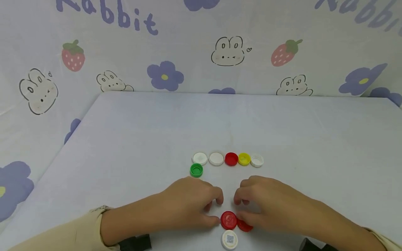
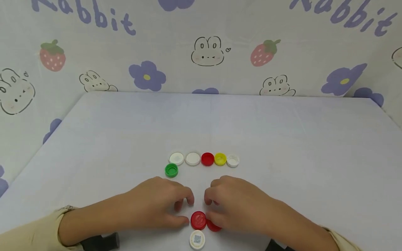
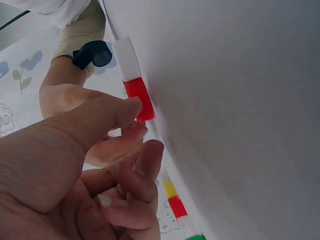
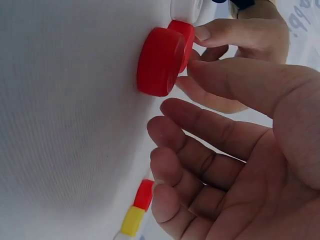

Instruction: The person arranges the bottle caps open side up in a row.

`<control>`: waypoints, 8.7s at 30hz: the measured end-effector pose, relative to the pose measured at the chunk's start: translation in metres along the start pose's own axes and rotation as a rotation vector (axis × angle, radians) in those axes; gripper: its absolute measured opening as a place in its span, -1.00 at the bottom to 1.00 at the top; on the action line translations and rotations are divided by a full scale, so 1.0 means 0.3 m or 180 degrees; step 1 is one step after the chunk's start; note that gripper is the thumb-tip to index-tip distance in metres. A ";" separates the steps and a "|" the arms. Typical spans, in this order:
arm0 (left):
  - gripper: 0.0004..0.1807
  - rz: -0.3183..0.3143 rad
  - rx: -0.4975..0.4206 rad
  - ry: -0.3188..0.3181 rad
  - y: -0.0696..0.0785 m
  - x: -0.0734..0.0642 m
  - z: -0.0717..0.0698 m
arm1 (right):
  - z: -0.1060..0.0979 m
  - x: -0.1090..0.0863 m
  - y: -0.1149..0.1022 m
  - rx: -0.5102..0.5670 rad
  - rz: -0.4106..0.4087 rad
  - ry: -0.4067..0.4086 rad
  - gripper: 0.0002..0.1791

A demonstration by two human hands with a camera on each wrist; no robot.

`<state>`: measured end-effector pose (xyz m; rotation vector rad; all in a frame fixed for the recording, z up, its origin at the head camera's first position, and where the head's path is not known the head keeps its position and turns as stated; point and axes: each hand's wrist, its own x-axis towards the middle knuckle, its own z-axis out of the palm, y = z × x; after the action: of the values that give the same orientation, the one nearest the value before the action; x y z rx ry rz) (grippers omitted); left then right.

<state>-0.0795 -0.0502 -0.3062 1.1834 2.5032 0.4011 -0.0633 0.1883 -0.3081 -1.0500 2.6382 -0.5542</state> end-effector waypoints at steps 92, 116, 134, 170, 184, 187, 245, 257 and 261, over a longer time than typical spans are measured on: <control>-0.91 0.0188 -0.0908 0.0131 -0.005 -0.007 0.002 | 0.018 0.022 -0.015 0.0718 -0.0112 0.0090 -0.90; -0.91 0.0141 -0.0788 0.0360 -0.010 0.004 0.002 | 0.012 0.027 -0.008 0.1029 0.0024 0.0184 -0.94; -0.76 0.0075 -0.0669 0.0930 -0.007 0.001 0.006 | -0.007 0.029 -0.008 0.1005 0.0153 0.0581 -0.89; -0.86 0.0277 0.0007 0.0855 -0.021 -0.027 0.013 | 0.008 0.109 -0.006 0.1202 -0.0140 0.0015 -0.82; -0.78 0.0009 0.0637 0.0328 0.018 0.018 0.011 | 0.001 0.101 -0.010 0.0159 0.0156 -0.0105 -0.74; -0.76 -0.0026 0.0802 0.0373 0.021 0.024 0.012 | 0.003 0.106 -0.019 -0.0013 0.0187 0.0028 -0.74; -0.78 -0.0409 0.0743 0.0887 -0.106 0.070 -0.056 | -0.047 0.188 0.025 -0.0154 0.0312 0.0427 -0.92; -0.77 -0.0172 0.0643 0.0341 -0.016 0.054 -0.043 | -0.046 0.058 0.025 -0.0299 0.0519 -0.0237 -0.80; -0.70 -0.0085 0.0502 -0.0006 0.018 0.062 -0.030 | -0.030 0.020 0.029 -0.0446 0.0523 -0.0453 -0.75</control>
<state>-0.0906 -0.0333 -0.2995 1.2052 2.5859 0.1983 -0.0762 0.1921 -0.3042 -0.8635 2.6352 -0.2537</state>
